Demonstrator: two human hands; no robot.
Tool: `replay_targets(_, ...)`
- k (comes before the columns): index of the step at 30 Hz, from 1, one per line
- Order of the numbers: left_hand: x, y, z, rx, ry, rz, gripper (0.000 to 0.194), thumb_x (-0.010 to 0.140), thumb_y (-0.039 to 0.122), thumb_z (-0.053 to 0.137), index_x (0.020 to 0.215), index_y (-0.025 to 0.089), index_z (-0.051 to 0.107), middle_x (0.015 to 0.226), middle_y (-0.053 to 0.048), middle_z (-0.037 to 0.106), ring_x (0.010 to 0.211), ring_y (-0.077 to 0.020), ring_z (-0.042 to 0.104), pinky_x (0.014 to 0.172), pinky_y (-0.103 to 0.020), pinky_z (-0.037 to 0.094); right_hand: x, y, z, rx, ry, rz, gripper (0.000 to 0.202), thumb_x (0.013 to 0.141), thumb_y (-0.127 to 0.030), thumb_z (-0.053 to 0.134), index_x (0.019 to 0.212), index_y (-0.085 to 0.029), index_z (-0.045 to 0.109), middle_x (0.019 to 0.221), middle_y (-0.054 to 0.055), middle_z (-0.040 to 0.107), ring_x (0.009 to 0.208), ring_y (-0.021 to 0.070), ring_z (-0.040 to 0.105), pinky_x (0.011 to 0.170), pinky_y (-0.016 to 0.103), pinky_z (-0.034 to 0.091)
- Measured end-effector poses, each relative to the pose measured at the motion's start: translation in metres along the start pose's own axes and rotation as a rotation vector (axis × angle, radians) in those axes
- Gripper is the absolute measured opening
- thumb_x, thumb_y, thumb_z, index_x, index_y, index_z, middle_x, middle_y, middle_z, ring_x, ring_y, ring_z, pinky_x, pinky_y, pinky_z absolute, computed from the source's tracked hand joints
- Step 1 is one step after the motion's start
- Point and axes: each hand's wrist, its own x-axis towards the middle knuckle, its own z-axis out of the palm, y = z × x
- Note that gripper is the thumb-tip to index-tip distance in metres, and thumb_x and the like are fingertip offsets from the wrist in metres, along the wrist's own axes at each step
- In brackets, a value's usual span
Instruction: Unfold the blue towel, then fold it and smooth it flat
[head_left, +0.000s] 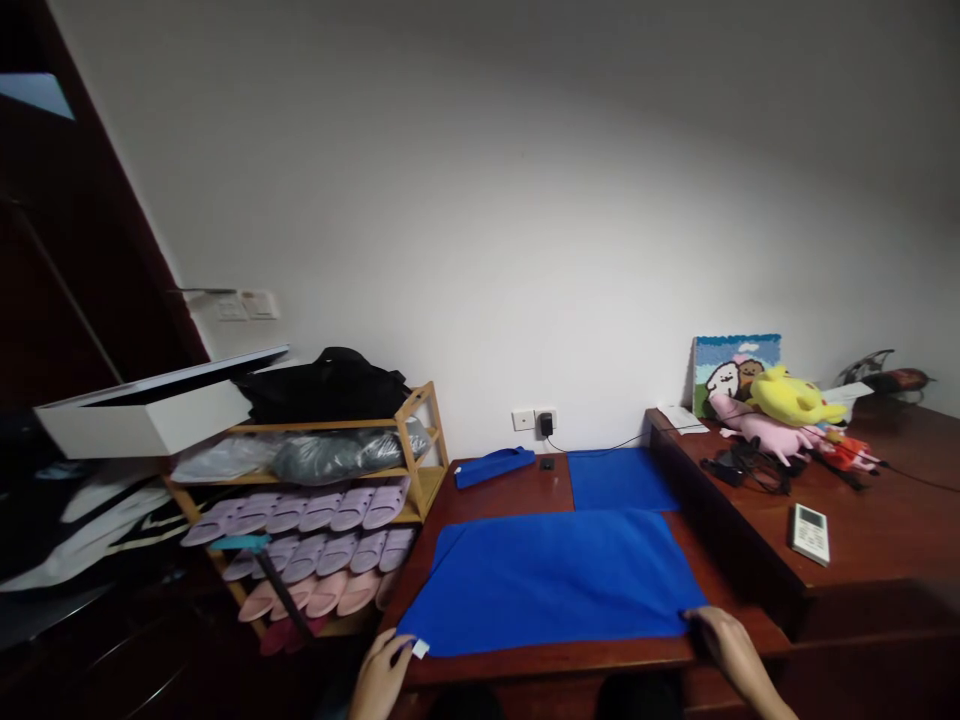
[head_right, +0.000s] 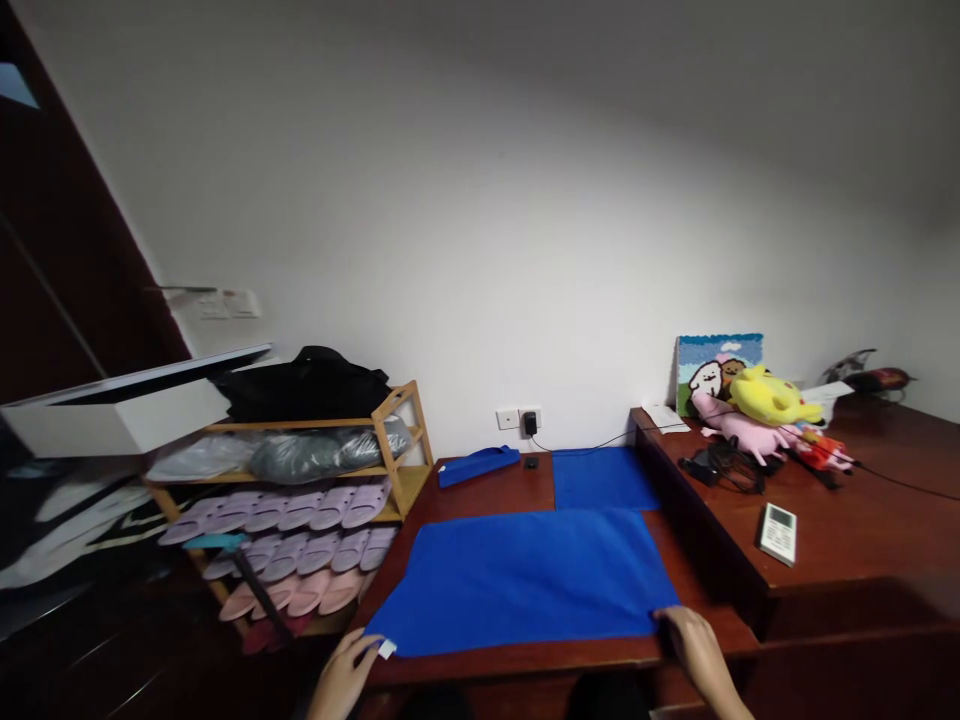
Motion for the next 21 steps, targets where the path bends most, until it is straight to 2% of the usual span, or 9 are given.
replay_targets(2, -0.002, -0.021, 0.0, 0.146, -0.022, 0.087, 0.036, 0.066, 0.057, 0.059, 0.071, 0.028, 0.079, 0.109, -0.01, 0.077, 0.109, -0.0363, 0.071, 0.106, -0.051, 0.052, -0.013, 0.006, 0.003, -0.019, -0.016, 0.038, 0.045, 0.091, -0.044, 0.039, 0.099, -0.023, 0.078, 0.105, 0.012, 0.077, 0.099, 0.0296, 0.073, 0.091, 0.045, 0.059)
replay_targets(4, -0.003, -0.037, -0.001, 0.246, -0.041, 0.166, 0.033, 0.074, 0.052, 0.056, 0.077, 0.029, 0.08, 0.121, -0.007, 0.075, 0.115, -0.0328, 0.07, 0.106, -0.048, 0.053, -0.02, 0.006, -0.003, -0.038, -0.045, 0.068, 0.045, 0.093, -0.043, 0.038, 0.1, -0.023, 0.078, 0.105, 0.011, 0.077, 0.098, 0.0282, 0.073, 0.09, 0.041, 0.059)
replay_targets(8, -0.011, -0.047, -0.003, 0.311, -0.051, 0.293, 0.031, 0.082, 0.044, 0.052, 0.088, 0.032, 0.081, 0.133, -0.001, 0.071, 0.127, -0.029, 0.063, 0.11, -0.046, 0.051, -0.029, 0.008, -0.012, -0.091, -0.052, 0.069, 0.041, 0.091, -0.048, 0.043, 0.089, -0.026, 0.077, 0.107, 0.011, 0.076, 0.099, 0.03, 0.072, 0.088, 0.042, 0.059)
replay_targets(12, -0.023, -0.049, -0.007, 0.324, -0.104, 0.354, 0.034, 0.086, 0.039, 0.048, 0.099, 0.036, 0.08, 0.127, 0.001, 0.074, 0.121, -0.0262, 0.068, 0.106, -0.044, 0.056, -0.044, 0.02, -0.009, -0.134, -0.019, 0.092, 0.037, 0.086, -0.05, 0.048, 0.095, -0.03, 0.078, 0.114, 0.009, 0.074, 0.107, 0.033, 0.071, 0.094, 0.047, 0.058)
replay_targets(16, -0.029, -0.054, -0.017, 0.384, -0.137, 0.385, 0.041, 0.084, 0.032, 0.048, 0.113, 0.038, 0.077, 0.13, 0.004, 0.071, 0.123, -0.0249, 0.066, 0.113, -0.047, 0.05, -0.053, 0.028, -0.012, -0.221, -0.053, 0.137, 0.036, 0.084, -0.05, 0.049, 0.1, -0.034, 0.077, 0.115, 0.006, 0.074, 0.111, 0.0335, 0.069, 0.097, 0.049, 0.057)
replay_targets(18, -0.03, -0.056, -0.019, 0.401, -0.111, 0.392, 0.04, 0.083, 0.032, 0.048, 0.109, 0.038, 0.078, 0.127, 0.004, 0.074, 0.121, -0.0254, 0.068, 0.112, -0.048, 0.051, -0.047, 0.026, -0.016, -0.262, -0.093, 0.163, 0.039, 0.085, -0.053, 0.046, 0.095, -0.033, 0.078, 0.113, 0.007, 0.074, 0.11, 0.0337, 0.069, 0.097, 0.05, 0.056)
replay_targets(21, -0.027, -0.059, -0.019, 0.41, -0.053, 0.381, 0.035, 0.087, 0.036, 0.046, 0.098, 0.036, 0.08, 0.113, 0.002, 0.079, 0.111, -0.0263, 0.073, 0.101, -0.045, 0.059, -0.023, 0.017, -0.021, -0.279, -0.128, 0.193, 0.049, 0.089, -0.057, 0.038, 0.095, -0.03, 0.078, 0.11, 0.009, 0.074, 0.108, 0.0324, 0.069, 0.095, 0.048, 0.056)
